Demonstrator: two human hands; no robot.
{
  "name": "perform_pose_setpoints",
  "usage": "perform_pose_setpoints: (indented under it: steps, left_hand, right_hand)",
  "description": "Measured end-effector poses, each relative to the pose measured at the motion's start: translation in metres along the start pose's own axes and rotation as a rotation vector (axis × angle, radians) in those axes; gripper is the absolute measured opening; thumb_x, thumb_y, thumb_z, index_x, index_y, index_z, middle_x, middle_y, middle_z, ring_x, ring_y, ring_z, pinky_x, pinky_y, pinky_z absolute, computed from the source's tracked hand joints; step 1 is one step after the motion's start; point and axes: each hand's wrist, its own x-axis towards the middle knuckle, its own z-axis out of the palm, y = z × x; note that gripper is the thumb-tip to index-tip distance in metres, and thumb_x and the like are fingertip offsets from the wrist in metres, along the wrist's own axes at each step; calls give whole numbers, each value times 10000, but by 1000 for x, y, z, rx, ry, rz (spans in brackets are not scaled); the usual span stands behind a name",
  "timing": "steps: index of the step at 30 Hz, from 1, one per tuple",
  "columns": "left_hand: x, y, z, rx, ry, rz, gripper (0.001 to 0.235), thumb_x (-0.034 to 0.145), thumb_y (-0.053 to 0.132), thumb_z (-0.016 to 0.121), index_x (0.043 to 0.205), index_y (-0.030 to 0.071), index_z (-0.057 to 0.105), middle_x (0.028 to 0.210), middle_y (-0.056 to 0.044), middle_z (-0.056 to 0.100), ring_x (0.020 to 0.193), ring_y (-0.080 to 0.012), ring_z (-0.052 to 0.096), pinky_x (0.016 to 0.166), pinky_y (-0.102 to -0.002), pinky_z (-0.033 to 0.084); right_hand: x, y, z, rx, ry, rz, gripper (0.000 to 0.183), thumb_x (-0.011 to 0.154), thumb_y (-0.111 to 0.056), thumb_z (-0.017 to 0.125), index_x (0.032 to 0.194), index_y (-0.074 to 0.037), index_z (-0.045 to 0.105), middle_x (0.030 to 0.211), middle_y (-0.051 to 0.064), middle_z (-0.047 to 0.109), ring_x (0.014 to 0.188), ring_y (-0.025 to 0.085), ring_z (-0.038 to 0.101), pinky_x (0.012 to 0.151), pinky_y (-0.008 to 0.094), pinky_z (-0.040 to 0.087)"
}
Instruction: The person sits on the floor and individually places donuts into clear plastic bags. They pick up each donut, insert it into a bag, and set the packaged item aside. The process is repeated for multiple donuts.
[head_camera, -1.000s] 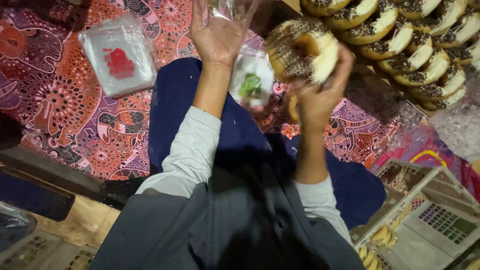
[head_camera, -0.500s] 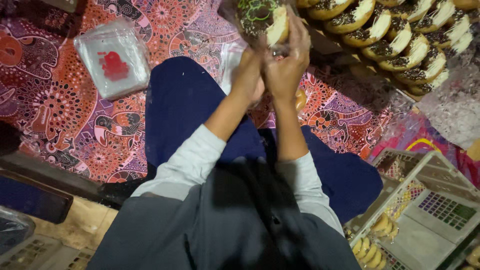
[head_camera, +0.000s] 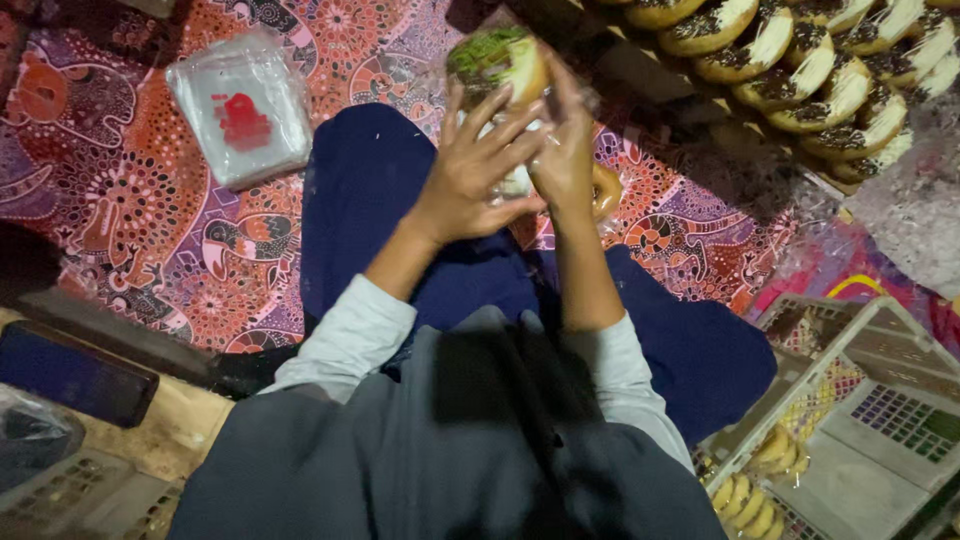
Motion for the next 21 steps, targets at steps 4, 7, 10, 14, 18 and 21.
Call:
perform_pose_setpoints:
  steps: [4,7,10,14,18,21]
  left_hand:
    - [-35,-14,-32,-29,11,-61,320,954,49,772,1269,64,715,1293,-118,718,1267,-354,666,1179,-543,395]
    - [-68,-8,-46,-171,244,-355,187,1058,35,696,1226,107,731,1188,-80,770,1192,-260,759,1117,-413,555]
    - [-92,-2,-56,-379,332,-827,159,1101,68,633,1170,13,765,1078,-110,796,1004,-188,763,922,-331,611]
    - [-105,-9,-57,-646,458,-914,156,1067,87,633,1126,-31,718,1046,-78,777,973,-117,740,888,-265,603]
    - [-108,-6,-53,-568,451,-883,159,1051,54,655,1154,-46,723,1054,-86,762,951,-101,706,863,-249,586]
    - [-100,0,-55,-391,358,-894,143,1023,33,675,1125,-45,739,920,-93,756,807,-91,676,744,-240,557]
  right_hand:
    - [-18,-10,9,177,-323,81,618,995,-87,692,1557,-26,442,1367,187,651,1253,241,643,1087,357,529]
    - [-36,-38,22,-234,-324,141,395,960,-179,747,1318,-53,639,983,150,759,878,205,751,791,344,580]
    - [-49,-75,42,-452,-265,-117,141,985,-156,741,1100,-74,746,867,132,754,744,263,759,671,359,580]
    - [-47,-102,66,-701,-406,-322,81,943,-185,811,952,-107,795,814,115,739,719,338,710,616,428,526]
    - [-49,-92,73,-551,-286,-466,228,918,-100,811,1141,-105,764,946,99,714,882,290,694,786,400,557]
    - [-50,-77,77,-489,-296,-571,341,939,-31,768,1270,-82,704,1098,94,729,1024,278,710,897,388,571]
